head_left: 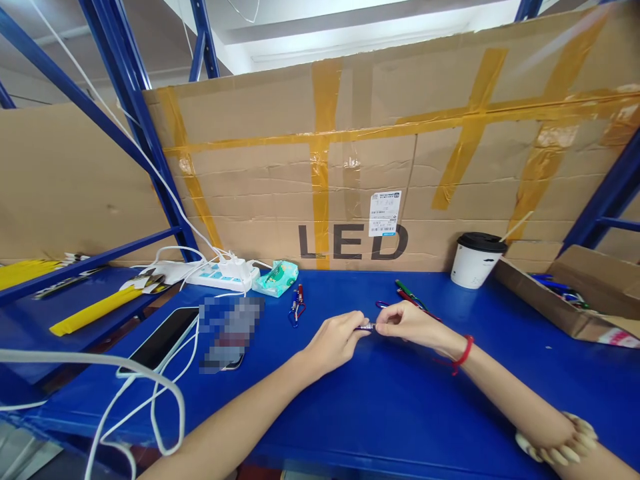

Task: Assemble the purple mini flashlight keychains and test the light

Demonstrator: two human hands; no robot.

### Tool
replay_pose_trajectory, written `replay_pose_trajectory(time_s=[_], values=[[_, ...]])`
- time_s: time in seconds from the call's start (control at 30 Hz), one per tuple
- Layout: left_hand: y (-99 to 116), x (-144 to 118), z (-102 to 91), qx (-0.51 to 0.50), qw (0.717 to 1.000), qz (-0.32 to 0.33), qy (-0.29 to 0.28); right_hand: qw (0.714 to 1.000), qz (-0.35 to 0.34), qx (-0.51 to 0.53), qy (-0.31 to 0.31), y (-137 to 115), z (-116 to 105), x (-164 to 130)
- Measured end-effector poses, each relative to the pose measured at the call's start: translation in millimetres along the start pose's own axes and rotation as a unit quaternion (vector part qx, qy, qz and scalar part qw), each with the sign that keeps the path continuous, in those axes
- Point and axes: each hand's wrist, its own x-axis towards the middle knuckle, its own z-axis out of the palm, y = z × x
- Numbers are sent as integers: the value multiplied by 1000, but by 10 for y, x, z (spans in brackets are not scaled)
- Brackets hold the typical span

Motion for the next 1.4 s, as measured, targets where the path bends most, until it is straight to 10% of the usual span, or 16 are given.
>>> replay_pose_trajectory(time_s=[0.33, 0.53, 0.83, 1.4], values=[[-36, 74, 50, -63, 997, -48, 22, 996, -34, -42, 73, 97, 6, 53], [-81, 130, 50, -132, 985, -94, 53, 940, -219, -154, 210, 14, -33, 30], [-37, 130, -9, -162, 982, -102, 4, 887, -321, -282, 177, 73, -24, -8], [24, 44, 20, -214, 972, -95, -33, 928, -299, -179, 129, 92, -1, -18]])
